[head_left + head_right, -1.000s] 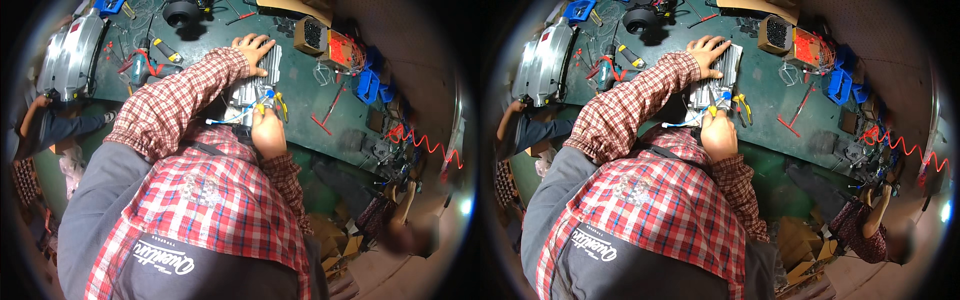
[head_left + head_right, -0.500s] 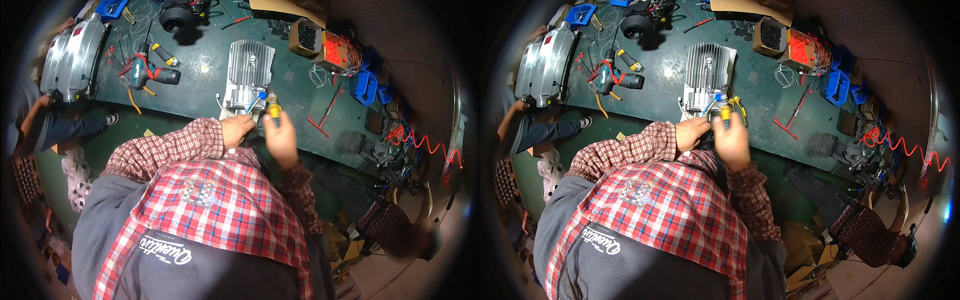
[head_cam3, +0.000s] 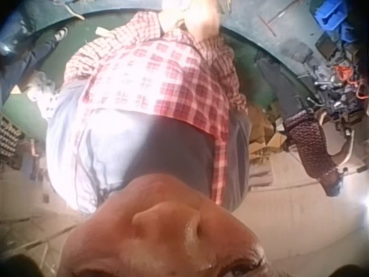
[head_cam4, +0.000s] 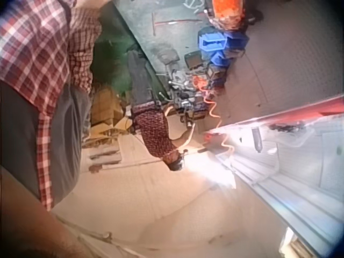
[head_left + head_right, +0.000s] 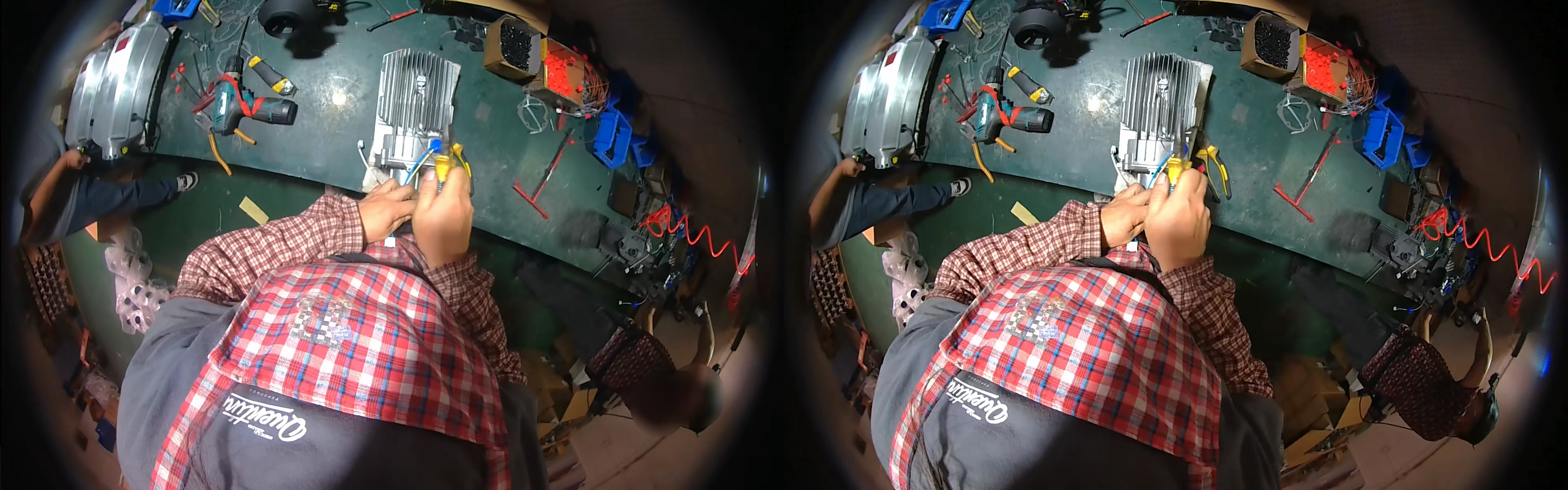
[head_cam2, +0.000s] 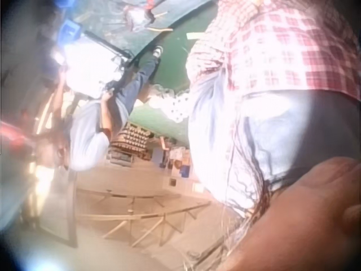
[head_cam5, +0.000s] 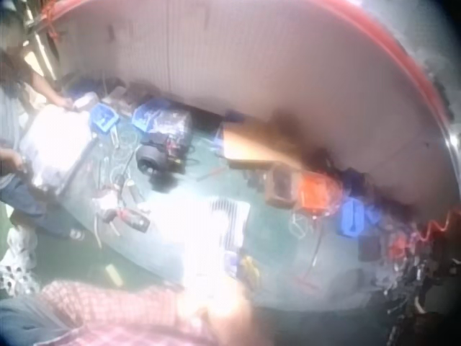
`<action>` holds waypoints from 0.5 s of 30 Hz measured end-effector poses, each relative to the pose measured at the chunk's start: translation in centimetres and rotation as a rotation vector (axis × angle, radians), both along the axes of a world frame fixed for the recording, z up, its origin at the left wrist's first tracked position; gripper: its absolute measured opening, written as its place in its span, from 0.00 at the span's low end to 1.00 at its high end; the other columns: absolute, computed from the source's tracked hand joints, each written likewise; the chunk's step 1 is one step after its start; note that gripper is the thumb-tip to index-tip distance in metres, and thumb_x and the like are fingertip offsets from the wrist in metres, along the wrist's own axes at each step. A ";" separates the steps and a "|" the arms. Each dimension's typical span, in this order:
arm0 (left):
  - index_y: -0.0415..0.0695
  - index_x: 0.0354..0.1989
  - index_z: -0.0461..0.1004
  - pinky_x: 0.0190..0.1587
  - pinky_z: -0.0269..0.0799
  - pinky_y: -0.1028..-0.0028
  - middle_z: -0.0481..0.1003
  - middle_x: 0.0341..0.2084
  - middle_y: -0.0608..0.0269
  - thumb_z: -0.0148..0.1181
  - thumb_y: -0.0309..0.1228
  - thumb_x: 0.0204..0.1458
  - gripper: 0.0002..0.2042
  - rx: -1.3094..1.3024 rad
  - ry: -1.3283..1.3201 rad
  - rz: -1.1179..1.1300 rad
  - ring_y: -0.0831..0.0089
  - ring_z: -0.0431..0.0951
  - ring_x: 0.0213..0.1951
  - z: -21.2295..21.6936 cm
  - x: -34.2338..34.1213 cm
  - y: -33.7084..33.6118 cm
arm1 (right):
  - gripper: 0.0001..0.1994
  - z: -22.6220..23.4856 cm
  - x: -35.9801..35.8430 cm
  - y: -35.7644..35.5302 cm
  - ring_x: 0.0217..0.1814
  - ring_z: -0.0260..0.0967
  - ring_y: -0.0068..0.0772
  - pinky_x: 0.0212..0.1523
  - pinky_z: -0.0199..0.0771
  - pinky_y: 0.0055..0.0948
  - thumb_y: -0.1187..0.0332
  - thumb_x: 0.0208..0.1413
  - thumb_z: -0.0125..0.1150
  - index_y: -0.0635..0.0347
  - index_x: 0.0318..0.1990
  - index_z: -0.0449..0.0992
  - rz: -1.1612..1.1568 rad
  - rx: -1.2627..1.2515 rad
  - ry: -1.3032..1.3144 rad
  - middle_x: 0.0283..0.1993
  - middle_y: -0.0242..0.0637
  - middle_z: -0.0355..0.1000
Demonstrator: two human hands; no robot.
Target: The person assembles an electronic device on a workbench, using pliers to strip wires and a power drill to fasten components. They connect wires to a small circuit board and secure it to a metal heatsink, then place the assembly into a cardboard box.
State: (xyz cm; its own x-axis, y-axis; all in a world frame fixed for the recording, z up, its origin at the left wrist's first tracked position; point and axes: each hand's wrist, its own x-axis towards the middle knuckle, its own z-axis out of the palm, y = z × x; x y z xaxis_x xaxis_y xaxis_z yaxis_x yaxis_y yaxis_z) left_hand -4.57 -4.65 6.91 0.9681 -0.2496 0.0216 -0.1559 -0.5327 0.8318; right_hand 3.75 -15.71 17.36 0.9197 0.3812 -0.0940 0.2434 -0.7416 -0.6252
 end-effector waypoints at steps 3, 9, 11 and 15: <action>0.48 0.46 0.74 0.46 0.64 0.62 0.68 0.44 0.59 0.56 0.27 0.51 0.13 -0.021 -0.025 0.032 0.57 0.63 0.39 -0.1 0.2 -0.5 | 0.16 -1.9 -0.1 0.4 0.35 0.72 0.62 0.35 0.72 0.53 0.58 0.60 0.51 0.64 0.42 0.65 0.118 -0.246 0.166 0.40 0.53 0.70; 0.48 0.44 0.74 0.46 0.65 0.63 0.68 0.41 0.63 0.59 0.29 0.49 0.12 0.026 0.003 -0.003 0.58 0.64 0.40 0.4 0.5 0.0 | 0.16 -0.8 0.7 -1.9 0.40 0.69 0.62 0.36 0.69 0.50 0.59 0.57 0.57 0.66 0.38 0.65 0.056 0.081 0.260 0.35 0.57 0.70; 0.46 0.44 0.73 0.48 0.63 0.62 0.68 0.41 0.59 0.60 0.28 0.48 0.13 -0.009 0.011 0.044 0.56 0.64 0.41 1.6 0.2 -0.4 | 0.17 -2.1 0.4 -3.5 0.40 0.69 0.63 0.37 0.69 0.50 0.58 0.57 0.57 0.67 0.37 0.66 0.078 0.125 0.402 0.34 0.59 0.70; 0.44 0.44 0.70 0.53 0.62 0.61 0.67 0.41 0.56 0.64 0.25 0.44 0.17 -0.070 -0.115 0.208 0.54 0.65 0.47 3.7 1.2 0.1 | 0.16 -1.6 3.0 -4.6 0.39 0.68 0.64 0.38 0.66 0.53 0.59 0.60 0.53 0.68 0.36 0.66 0.171 0.002 0.411 0.33 0.61 0.69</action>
